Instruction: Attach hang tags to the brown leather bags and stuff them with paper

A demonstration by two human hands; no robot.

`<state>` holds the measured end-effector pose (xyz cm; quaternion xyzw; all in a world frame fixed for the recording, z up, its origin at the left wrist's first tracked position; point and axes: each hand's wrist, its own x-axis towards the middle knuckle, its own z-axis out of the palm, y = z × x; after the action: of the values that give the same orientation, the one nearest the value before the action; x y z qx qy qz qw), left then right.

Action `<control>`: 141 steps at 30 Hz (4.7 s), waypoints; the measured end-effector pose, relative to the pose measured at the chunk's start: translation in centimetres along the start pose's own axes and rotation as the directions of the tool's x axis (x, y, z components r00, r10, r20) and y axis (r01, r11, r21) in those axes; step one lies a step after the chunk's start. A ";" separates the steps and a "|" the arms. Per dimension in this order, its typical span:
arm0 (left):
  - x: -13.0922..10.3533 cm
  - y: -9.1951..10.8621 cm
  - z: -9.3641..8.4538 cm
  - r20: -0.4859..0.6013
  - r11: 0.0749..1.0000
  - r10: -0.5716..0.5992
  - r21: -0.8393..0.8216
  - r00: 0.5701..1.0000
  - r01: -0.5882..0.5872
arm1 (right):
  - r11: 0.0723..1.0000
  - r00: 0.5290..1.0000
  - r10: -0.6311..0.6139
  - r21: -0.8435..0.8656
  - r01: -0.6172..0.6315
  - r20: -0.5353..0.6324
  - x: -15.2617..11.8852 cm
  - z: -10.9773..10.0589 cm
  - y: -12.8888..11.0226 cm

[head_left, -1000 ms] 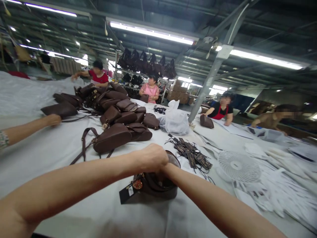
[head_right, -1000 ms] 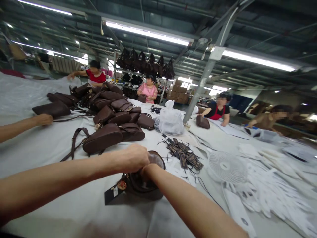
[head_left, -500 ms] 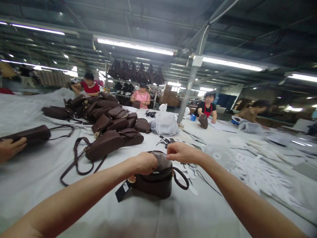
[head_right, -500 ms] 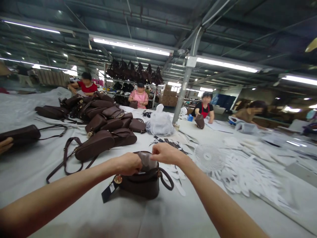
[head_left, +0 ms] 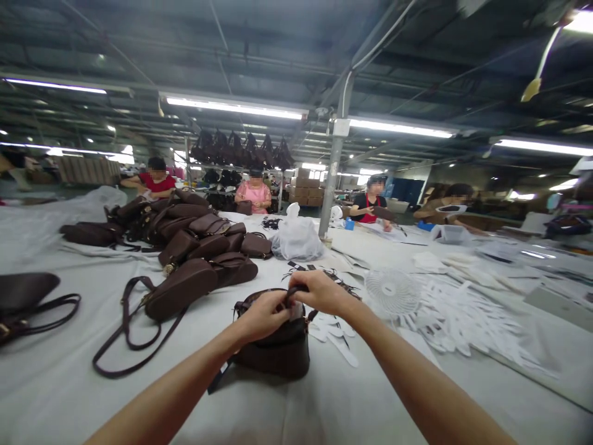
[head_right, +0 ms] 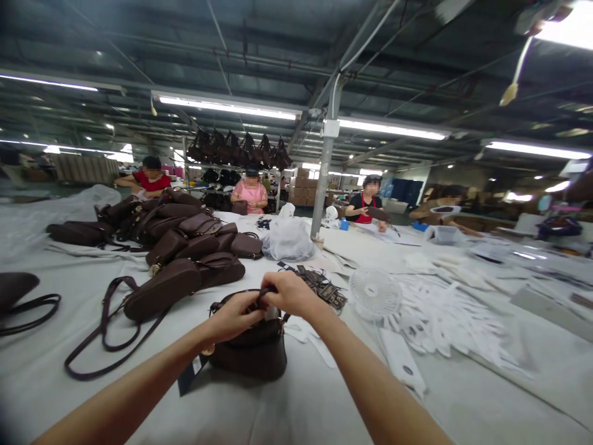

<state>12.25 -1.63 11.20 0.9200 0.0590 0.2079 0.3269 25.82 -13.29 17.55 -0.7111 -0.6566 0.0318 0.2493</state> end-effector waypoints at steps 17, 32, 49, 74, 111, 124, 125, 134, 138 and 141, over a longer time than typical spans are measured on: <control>-0.9 -2.1 -2.0 -0.230 0.890 -0.150 0.392 0.962 0.233 | 0.891 0.885 0.451 0.125 -0.437 -0.119 -3.4 3.8 3.2; -4.2 3.5 1.3 -0.072 0.840 0.226 0.519 0.972 -0.156 | 0.416 0.732 0.649 0.710 -0.569 0.206 -4.7 5.6 0.5; -4.9 2.4 4.3 0.120 0.701 0.139 0.689 0.983 -0.183 | 0.300 0.784 0.601 0.867 -0.398 0.152 -7.1 7.1 -1.3; -6.7 1.1 3.2 -0.295 0.913 -0.022 0.384 0.955 0.140 | 0.874 0.776 0.428 0.431 -0.224 -0.463 -8.0 19.2 -1.7; -6.5 -0.1 0.5 -0.363 0.985 -0.146 0.037 0.920 0.171 | 0.875 0.840 0.453 0.328 -0.356 -0.299 -12.9 10.5 5.5; -8.9 -4.3 1.4 0.014 0.590 0.012 -0.807 1.000 0.004 | 0.938 0.631 0.289 0.082 -0.335 -0.721 -12.5 11.2 2.4; -9.1 -4.4 1.3 0.043 0.569 0.040 -0.823 0.998 0.013 | 0.958 0.664 0.237 0.057 -0.280 -0.709 -12.4 11.4 1.4; -9.1 -4.1 2.5 -0.040 0.563 0.048 -0.824 0.998 -0.060 | 0.993 0.820 -0.096 -0.116 0.036 -0.565 -10.9 12.0 -2.7; -9.1 -3.5 1.9 -0.102 0.749 0.189 -0.629 0.977 -0.210 | 0.995 0.862 -0.064 -0.097 0.018 -0.504 -11.1 12.3 -3.9; -8.6 -3.8 1.3 -0.050 0.755 0.309 -0.594 0.950 -0.277 | 1.000 0.897 0.012 0.012 -0.007 -0.443 -10.9 11.7 -4.3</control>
<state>5.08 -1.53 4.94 0.7738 -0.1620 0.2409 0.5629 16.06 -19.90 5.90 -0.7016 -0.5792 -0.1260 0.3956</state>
